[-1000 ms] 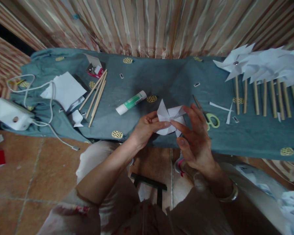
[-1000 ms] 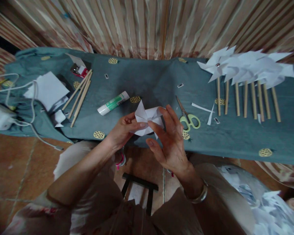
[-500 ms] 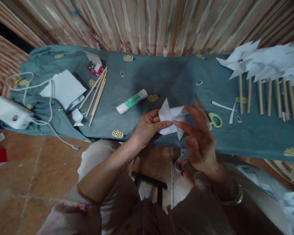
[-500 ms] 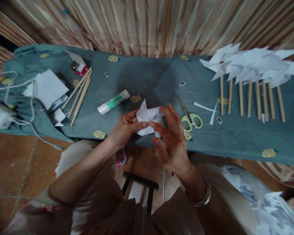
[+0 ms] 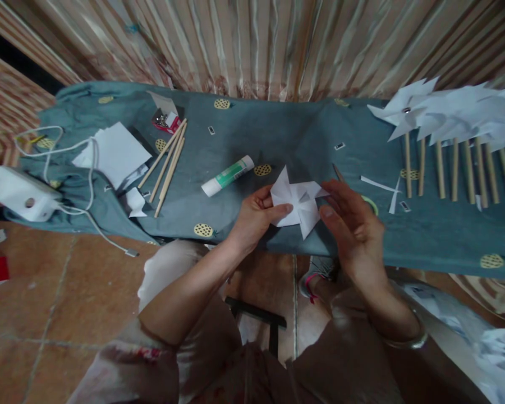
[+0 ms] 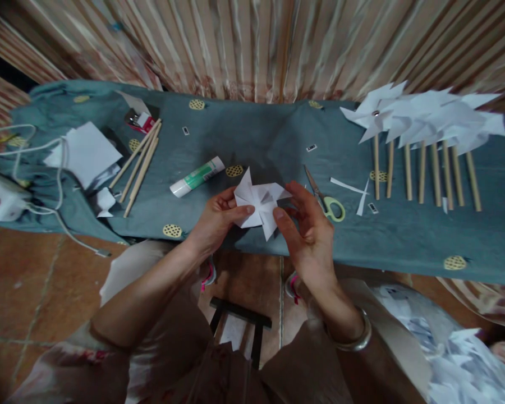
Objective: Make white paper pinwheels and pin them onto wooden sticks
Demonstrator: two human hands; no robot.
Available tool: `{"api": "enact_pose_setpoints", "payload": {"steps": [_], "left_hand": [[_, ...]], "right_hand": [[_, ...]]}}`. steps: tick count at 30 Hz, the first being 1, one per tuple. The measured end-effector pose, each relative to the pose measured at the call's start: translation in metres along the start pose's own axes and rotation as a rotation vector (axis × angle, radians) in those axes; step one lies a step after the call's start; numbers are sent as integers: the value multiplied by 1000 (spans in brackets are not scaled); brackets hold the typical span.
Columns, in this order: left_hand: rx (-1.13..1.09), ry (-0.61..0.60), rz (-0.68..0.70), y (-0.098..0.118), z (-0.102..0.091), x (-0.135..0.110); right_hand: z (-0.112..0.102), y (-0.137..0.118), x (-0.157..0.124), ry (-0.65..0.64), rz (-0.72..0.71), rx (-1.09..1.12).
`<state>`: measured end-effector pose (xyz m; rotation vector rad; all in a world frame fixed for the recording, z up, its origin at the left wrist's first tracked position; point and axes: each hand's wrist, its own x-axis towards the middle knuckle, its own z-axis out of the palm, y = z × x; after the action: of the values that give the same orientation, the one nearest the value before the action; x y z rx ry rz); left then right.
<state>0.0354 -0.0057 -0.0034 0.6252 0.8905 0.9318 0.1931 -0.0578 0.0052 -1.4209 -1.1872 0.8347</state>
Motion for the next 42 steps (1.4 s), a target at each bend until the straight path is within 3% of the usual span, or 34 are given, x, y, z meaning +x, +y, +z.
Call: {"api": "enact_pose_setpoints", "payload": {"steps": [3, 8, 15, 20, 25, 42], "left_hand": [[-12, -3, 25, 0, 1, 1], [-27, 0, 59, 0, 1, 4], [17, 4, 91, -1, -1, 9], [27, -5, 136, 0, -2, 13], [49, 2, 134, 0, -3, 17], [104, -25, 219, 1, -11, 23]], "right_hand": [[5, 15, 7, -13, 113, 172], [3, 26, 19, 48, 174, 258], [14, 17, 26, -122, 250, 362], [23, 8, 27, -6, 297, 378], [28, 6, 30, 50, 295, 396], [35, 10, 30, 69, 270, 334]]}}
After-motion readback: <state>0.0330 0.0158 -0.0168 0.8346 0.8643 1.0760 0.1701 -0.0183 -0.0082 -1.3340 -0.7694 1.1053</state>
